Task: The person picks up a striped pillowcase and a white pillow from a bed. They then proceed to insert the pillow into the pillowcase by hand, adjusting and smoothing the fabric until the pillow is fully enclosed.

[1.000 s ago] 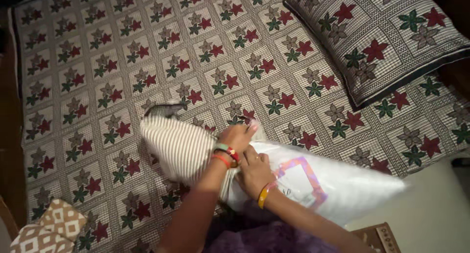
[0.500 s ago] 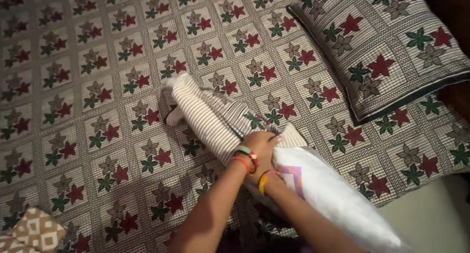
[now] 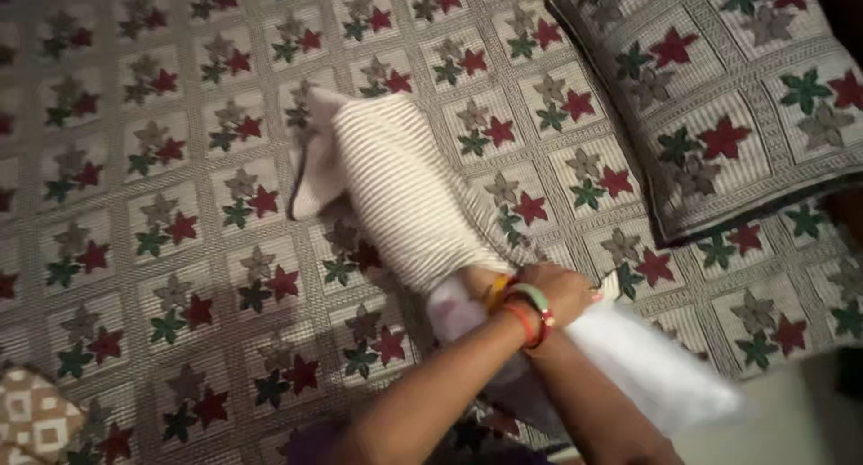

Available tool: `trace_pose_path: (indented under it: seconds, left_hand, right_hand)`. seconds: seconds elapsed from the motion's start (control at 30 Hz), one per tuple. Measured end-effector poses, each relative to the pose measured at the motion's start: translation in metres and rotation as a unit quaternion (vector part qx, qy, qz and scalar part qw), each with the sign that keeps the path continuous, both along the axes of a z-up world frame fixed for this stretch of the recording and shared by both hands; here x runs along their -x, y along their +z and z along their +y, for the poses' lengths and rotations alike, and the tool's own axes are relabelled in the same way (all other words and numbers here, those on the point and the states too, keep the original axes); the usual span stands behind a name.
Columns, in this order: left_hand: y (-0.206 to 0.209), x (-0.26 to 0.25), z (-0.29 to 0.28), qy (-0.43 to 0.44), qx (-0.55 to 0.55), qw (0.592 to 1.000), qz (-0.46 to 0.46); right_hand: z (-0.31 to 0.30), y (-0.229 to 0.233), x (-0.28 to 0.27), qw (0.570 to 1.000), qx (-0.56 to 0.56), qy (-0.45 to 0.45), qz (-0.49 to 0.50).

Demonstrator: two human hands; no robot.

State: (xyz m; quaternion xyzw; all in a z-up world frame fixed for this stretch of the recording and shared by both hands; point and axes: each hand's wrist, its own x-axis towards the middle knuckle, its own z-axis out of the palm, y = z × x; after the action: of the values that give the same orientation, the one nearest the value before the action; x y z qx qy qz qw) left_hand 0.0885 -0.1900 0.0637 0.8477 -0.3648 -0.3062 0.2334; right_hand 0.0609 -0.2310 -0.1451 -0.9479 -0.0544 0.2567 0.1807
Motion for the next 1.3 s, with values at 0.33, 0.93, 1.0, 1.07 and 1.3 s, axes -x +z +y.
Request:
trace_pose_path:
  seconds: [0.33, 0.93, 1.0, 1.07, 1.3]
  left_hand:
    - [-0.093, -0.006, 0.076, 0.372, 0.218, 0.882, -0.189]
    - [-0.366, 0.003, 0.043, 0.508, 0.045, 0.825, -0.242]
    - [-0.364, -0.002, 0.032, 0.626, 0.215, 0.749, 0.013]
    - [-0.347, -0.008, 0.024, 0.644, 0.261, 0.705, 0.143]
    - [-0.162, -0.047, 0.092, 0.623, 0.305, 0.716, 0.073]
  right_hand:
    - [-0.196, -0.013, -0.091, 0.950, 0.242, -0.163, -0.109]
    - [-0.094, 0.054, -0.090, 0.952, 0.276, -0.113, -0.069]
    - [-0.124, 0.033, -0.104, 0.952, 0.252, -0.144, -0.095]
    - [-0.140, 0.015, -0.110, 0.953, 0.223, -0.189, -0.084]
    - [-0.069, 0.063, -0.034, 0.964, -0.164, -0.161, -0.136]
